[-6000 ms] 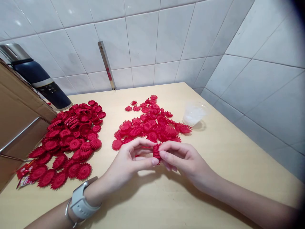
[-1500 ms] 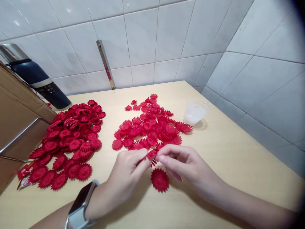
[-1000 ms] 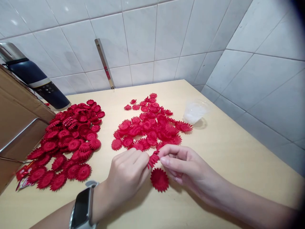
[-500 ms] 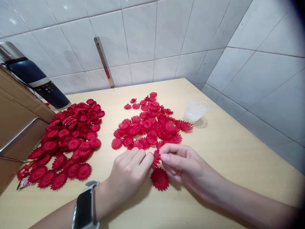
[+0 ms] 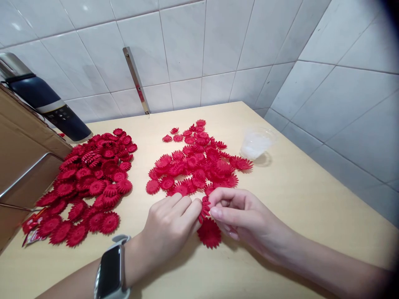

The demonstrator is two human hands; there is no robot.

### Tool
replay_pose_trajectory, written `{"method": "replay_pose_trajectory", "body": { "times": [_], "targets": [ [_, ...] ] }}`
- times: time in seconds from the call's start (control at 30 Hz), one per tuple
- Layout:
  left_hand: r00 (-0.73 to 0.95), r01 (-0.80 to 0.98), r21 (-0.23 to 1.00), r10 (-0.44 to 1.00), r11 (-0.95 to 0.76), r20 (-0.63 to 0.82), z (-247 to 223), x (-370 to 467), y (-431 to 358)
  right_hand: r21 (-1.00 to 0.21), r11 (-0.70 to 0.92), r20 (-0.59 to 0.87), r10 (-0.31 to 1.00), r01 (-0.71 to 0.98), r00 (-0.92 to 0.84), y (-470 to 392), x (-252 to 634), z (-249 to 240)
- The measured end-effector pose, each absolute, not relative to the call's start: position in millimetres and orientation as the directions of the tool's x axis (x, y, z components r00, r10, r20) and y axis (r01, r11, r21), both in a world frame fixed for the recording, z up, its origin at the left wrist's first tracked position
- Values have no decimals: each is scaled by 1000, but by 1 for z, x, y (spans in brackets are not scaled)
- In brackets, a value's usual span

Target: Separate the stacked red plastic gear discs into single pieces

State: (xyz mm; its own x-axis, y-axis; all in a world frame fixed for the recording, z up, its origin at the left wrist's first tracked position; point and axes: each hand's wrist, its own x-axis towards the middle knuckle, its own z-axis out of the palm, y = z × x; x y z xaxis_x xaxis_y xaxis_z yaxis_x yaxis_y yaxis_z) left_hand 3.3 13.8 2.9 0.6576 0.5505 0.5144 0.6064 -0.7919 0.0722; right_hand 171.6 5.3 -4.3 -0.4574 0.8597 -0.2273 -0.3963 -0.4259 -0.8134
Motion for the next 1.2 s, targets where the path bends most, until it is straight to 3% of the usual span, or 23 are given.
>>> {"method": "replay_pose_trajectory", "body": {
  "times": [0.2,0.3,0.4,0.6,0.77,1.03,1.2],
  "targets": [
    [647,611,127,585,-781,489,4,7,11,-844,-397,-230,876,-361,-425,6,172,-8],
    [642,576,350,674,-739,366,8,10,9,-889,-356,-233,893,-288,-386,8,172,-6],
    [604,579,580,779,-574,169,14,10,8,-927,-317,-226,899,-200,-376,8,171,-1],
    [457,518,821,889,-241,-27,17,8,11,-950,-281,-220,910,-133,-352,10,170,4],
    [314,505,861,943,-68,-109,15,4,21,-967,-237,-200,937,-98,-288,20,175,3],
    [238,481,876,967,-34,-93,19,1,25,-981,-194,-192,934,24,-301,44,194,6],
    [181,475,879,982,-36,-58,23,-1,28,-992,-125,-124,991,-17,-60,55,202,3]
  ]
}}
